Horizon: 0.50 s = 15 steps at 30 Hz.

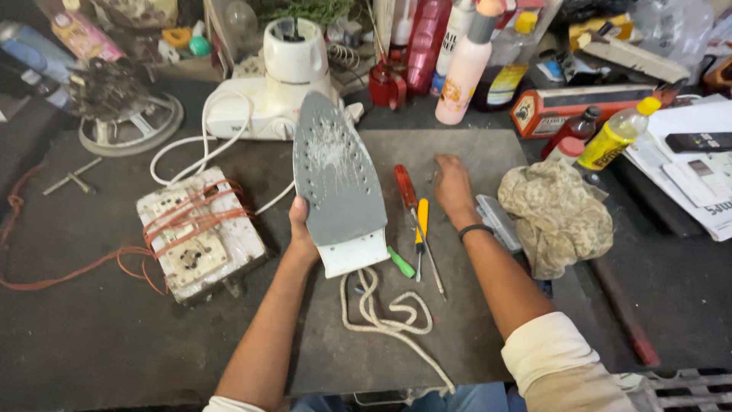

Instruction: The person uses a screwdriver to remove screws from the base of a clothes iron. They then use a red-handled screwdriver to pry open the iron's casing. The person continues to unscrew and pry at the iron's base throughout the clip.

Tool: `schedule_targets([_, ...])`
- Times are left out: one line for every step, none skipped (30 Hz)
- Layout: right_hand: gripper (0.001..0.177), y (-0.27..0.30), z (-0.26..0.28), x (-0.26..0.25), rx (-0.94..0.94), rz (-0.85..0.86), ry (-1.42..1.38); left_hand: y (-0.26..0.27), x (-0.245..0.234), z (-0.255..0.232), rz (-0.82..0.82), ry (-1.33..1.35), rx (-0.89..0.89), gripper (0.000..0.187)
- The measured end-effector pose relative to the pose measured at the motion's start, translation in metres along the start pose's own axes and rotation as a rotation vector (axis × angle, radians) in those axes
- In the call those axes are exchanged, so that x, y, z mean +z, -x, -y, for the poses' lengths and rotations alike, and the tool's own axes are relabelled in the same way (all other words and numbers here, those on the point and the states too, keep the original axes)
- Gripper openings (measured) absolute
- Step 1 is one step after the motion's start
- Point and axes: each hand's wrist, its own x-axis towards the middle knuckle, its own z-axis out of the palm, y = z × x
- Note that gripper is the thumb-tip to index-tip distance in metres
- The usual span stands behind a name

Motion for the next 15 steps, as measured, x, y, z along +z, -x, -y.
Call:
schedule_targets([0.034, -0.003, -0.001, 0.0, 0.044, 0.006, 0.01, 0.0, 0.0, 0.0, 0.004, -0.004, 0.003, 0.111])
schedule_targets([0.03, -0.004, -0.002, 0.0, 0.09, 0.015, 0.019, 0.001, 0.0, 0.0, 0.006, -0.008, 0.004, 0.111])
schedule_targets([0.026, -0.007, -0.001, 0.0, 0.136, 0.023, 0.028, 0.001, -0.002, 0.0, 0.008, -0.012, 0.004, 0.111])
schedule_targets([0.024, -0.006, -0.001, -0.001, 0.151, 0.014, 0.029, 0.001, -0.004, 0.001, 0.017, 0.018, -0.01, 0.11])
schedule_targets([0.021, -0.005, 0.001, -0.002, 0.166, 0.004, 0.03, -0.002, -0.006, 0.003, 0.025, 0.048, -0.025, 0.11])
schedule_targets([0.018, -0.006, 0.005, -0.004, 0.178, -0.003, 0.031, -0.003, -0.007, 0.004, 0.032, 0.079, -0.037, 0.11])
schedule_targets([0.017, -0.006, 0.009, -0.007, 0.191, 0.019, 0.025, -0.002, -0.007, 0.006, 0.009, 0.057, -0.023, 0.109])
schedule_targets([0.016, -0.006, 0.015, -0.01, 0.203, 0.038, 0.017, -0.002, -0.007, 0.006, -0.012, 0.032, -0.008, 0.109])
schedule_targets([0.015, -0.007, 0.021, -0.013, 0.216, 0.057, 0.009, -0.003, -0.007, 0.005, -0.033, 0.007, 0.007, 0.108])
schedule_targets([0.013, -0.007, 0.028, -0.015, 0.166, 0.052, 0.011, -0.002, -0.005, 0.005, -0.044, 0.0, 0.012, 0.108])
schedule_targets([0.012, -0.007, 0.037, -0.018, 0.116, 0.046, 0.013, -0.002, -0.005, 0.005, -0.056, -0.007, 0.017, 0.108])
schedule_targets([0.011, -0.006, 0.047, -0.021, 0.066, 0.043, 0.015, -0.001, -0.004, 0.006, -0.07, -0.012, 0.022, 0.108])
schedule_targets([0.012, -0.003, 0.059, -0.024, 0.063, 0.031, -0.053, -0.001, -0.004, 0.007, -0.075, -0.006, 0.016, 0.108])
schedule_targets([0.013, 0.0, 0.073, -0.029, 0.059, 0.016, -0.121, -0.003, -0.005, 0.007, -0.079, 0.0, 0.011, 0.109])
schedule_targets([0.015, 0.004, 0.088, -0.035, 0.055, 0.002, -0.189, -0.003, -0.005, 0.007, -0.083, 0.005, 0.005, 0.109])
